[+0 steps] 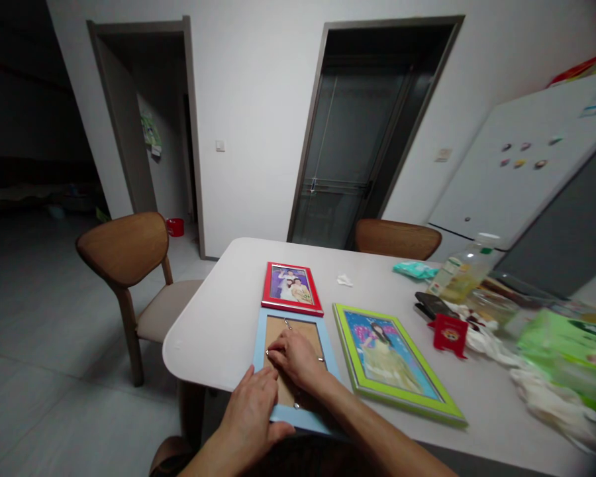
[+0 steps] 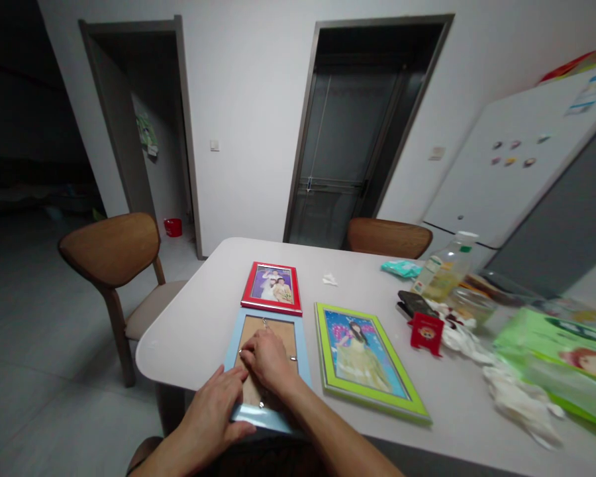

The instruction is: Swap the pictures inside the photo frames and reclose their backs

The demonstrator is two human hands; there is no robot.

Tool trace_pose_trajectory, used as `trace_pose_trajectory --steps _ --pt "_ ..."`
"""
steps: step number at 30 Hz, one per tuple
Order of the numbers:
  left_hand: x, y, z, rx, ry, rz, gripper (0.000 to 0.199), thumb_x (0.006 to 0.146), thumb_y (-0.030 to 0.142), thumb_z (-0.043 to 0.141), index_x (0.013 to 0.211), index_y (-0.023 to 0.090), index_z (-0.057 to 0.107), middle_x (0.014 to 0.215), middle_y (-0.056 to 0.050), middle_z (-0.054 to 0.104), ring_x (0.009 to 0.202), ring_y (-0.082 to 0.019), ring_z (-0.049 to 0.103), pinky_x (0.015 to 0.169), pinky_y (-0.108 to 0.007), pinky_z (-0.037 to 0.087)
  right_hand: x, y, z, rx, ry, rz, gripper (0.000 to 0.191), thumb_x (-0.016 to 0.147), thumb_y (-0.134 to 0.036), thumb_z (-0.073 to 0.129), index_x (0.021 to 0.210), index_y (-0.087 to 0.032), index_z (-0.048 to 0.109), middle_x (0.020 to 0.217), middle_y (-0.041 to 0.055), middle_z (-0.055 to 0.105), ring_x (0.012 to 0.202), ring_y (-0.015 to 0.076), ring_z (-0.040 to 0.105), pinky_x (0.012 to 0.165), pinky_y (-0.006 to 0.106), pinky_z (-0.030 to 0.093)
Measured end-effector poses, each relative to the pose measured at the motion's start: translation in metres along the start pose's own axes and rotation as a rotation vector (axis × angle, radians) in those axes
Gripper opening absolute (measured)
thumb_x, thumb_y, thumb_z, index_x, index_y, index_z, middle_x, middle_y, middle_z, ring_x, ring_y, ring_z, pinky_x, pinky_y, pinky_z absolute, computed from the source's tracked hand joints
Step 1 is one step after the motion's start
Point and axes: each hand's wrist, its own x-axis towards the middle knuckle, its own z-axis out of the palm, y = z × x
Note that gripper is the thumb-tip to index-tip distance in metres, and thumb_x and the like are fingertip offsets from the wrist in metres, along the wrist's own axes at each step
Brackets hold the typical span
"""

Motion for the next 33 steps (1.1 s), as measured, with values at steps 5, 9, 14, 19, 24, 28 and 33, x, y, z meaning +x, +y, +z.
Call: trace_pose_trajectory --steps 5,9,14,19,24,28,33 --pt "0.0 -0.001 0.001 -0.006 0.007 0.021 0.055 0.056 0.032 0.07 0.104 0.015 0.05 0.117 -0.011 0.051 0.111 -0.023 0.043 0.1 -0.042 0.024 -0.003 -0.006 0.006 -0.074 -0.015 -0.055 0.019 0.075 -0.025 0.048 0.073 -0.022 0.067 0.069 0.0015 0.06 0.069 0.0124 0.048 0.065 0.023 0.03" --pt "0.0 0.001 -0.003 -0.014 0.012 0.022 0.057 0.055 0.03 0.071 0.104 0.014 0.049 0.114 -0.01 0.053 0.109 -0.023 0.045 0.099 -0.043 0.024 -0.003 -0.003 0.008 -0.136 -0.041 -0.152 0.022 0.076 -0.023 0.048 0.061 -0.018 0.063 0.065 0.0019 0.056 0.068 0.0119 0.044 0.063 0.024 0.027" --pt "0.0 0.005 -0.006 -0.024 -0.003 0.021 0.053 0.055 0.028 0.071 0.102 0.014 0.05 0.114 -0.011 0.053 0.11 -0.024 0.044 0.099 -0.044 0.024 -0.007 -0.003 0.007 -0.156 -0.051 -0.207 0.015 0.074 -0.023 0.051 0.064 -0.017 0.06 0.072 0.0017 0.054 0.074 0.0134 0.042 0.066 0.025 0.027" --pt "0.001 0.003 -0.006 -0.027 -0.008 0.017 0.048 0.053 0.027 0.073 0.095 0.015 0.054 0.115 -0.012 0.053 0.109 -0.024 0.045 0.098 -0.045 0.023 -0.02 -0.001 -0.009 -0.006 -0.03 -0.194 0.018 0.078 -0.018 0.044 0.08 -0.019 0.062 0.079 0.0036 0.054 0.078 0.0142 0.043 0.069 0.026 0.031" --pt "0.002 0.003 -0.013 -0.029 -0.039 -0.009 0.037 0.054 0.027 0.073 0.084 0.015 0.055 0.113 -0.012 0.054 0.108 -0.024 0.046 0.098 -0.044 0.024 -0.045 0.01 -0.033 0.113 -0.213 -0.278 0.017 0.07 -0.017 0.052 0.077 -0.025 0.066 0.091 0.0028 0.054 0.087 0.0156 0.044 0.076 0.029 0.032" --pt "0.001 0.001 -0.014 -0.024 -0.05 -0.012 0.036 0.054 0.027 0.072 0.084 0.016 0.055 0.115 -0.013 0.052 0.11 -0.024 0.045 0.098 -0.045 0.023 -0.054 0.01 -0.033 0.084 -0.222 -0.257 0.016 0.07 -0.021 0.055 0.078 -0.028 0.067 0.096 0.0031 0.053 0.091 0.0177 0.043 0.079 0.033 0.032" --pt "-0.001 -0.008 -0.009 -0.042 -0.017 0.018 0.039 0.051 0.028 0.074 0.082 0.016 0.055 0.113 -0.011 0.054 0.107 -0.023 0.046 0.098 -0.044 0.023 -0.056 0.005 -0.028 0.042 -0.179 -0.29 0.019 0.077 -0.025 0.047 0.081 -0.031 0.065 0.094 0.0026 0.054 0.09 0.0173 0.043 0.079 0.035 0.031"
